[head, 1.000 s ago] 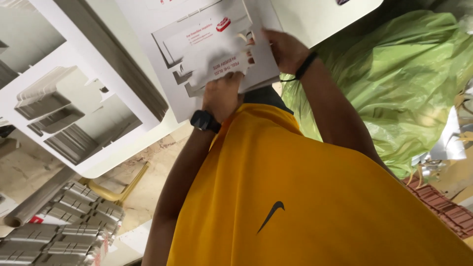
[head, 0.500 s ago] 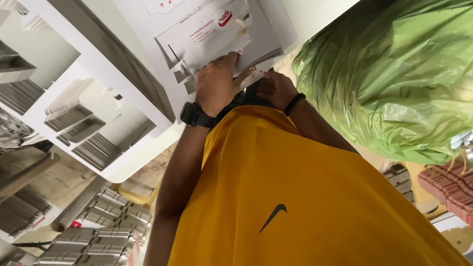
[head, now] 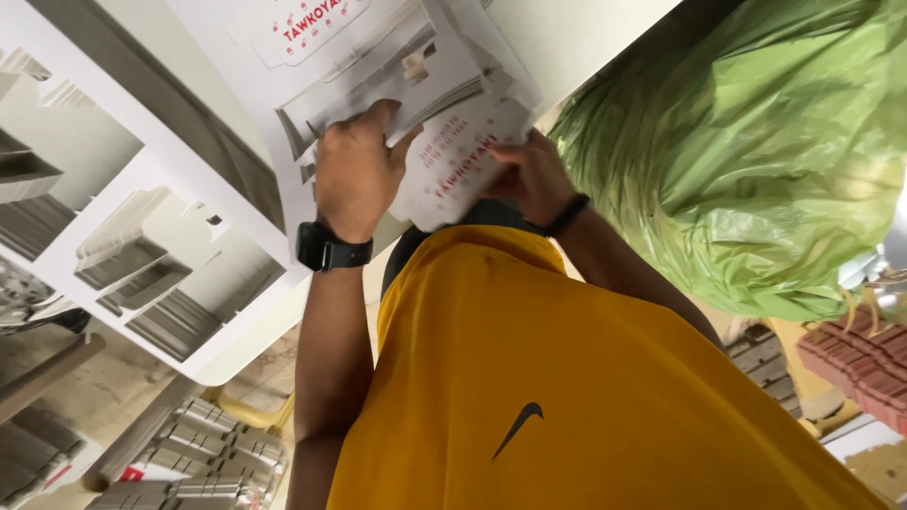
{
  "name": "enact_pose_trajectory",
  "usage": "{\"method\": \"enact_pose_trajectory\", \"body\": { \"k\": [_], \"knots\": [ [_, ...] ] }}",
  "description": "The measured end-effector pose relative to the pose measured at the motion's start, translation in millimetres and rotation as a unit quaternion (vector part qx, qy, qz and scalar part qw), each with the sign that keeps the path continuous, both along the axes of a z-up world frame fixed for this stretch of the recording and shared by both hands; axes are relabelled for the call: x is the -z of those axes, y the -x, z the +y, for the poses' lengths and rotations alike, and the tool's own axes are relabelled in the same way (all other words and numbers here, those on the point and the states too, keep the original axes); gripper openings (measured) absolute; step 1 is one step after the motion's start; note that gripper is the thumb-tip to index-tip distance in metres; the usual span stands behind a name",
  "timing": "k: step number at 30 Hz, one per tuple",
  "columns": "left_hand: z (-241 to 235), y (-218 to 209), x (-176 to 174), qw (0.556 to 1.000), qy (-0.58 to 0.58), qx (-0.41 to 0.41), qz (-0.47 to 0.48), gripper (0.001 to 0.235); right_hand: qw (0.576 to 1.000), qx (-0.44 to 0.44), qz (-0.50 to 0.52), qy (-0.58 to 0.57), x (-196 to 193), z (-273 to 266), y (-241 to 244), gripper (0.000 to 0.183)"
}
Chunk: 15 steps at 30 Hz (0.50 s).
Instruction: Folding and assembling cardboard boxes from flat sheets on a workbench.
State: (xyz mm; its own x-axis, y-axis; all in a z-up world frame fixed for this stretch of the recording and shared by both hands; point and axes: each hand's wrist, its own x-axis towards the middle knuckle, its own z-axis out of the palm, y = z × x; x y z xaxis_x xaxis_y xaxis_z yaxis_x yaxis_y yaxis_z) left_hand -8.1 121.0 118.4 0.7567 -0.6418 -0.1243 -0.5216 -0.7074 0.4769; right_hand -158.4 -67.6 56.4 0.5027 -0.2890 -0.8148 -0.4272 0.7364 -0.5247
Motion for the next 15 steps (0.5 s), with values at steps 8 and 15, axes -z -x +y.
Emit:
{"method": "enact_pose_trajectory", "body": {
  "k": [8,15],
  "knots": [
    [-23.5,50.2,22.6,0.996,-0.089,0.020,-0.013,0.033,0.950,-0.176,0.003,0.259,-95.9,-225.0,79.6,0.055],
    [-27.7,79.0,60.4,0.988,-0.084,0.091,0.092,0.046,0.703,-0.409,-0.096,0.574,-151.5,-459.1,44.6,0.039]
  ]
}}
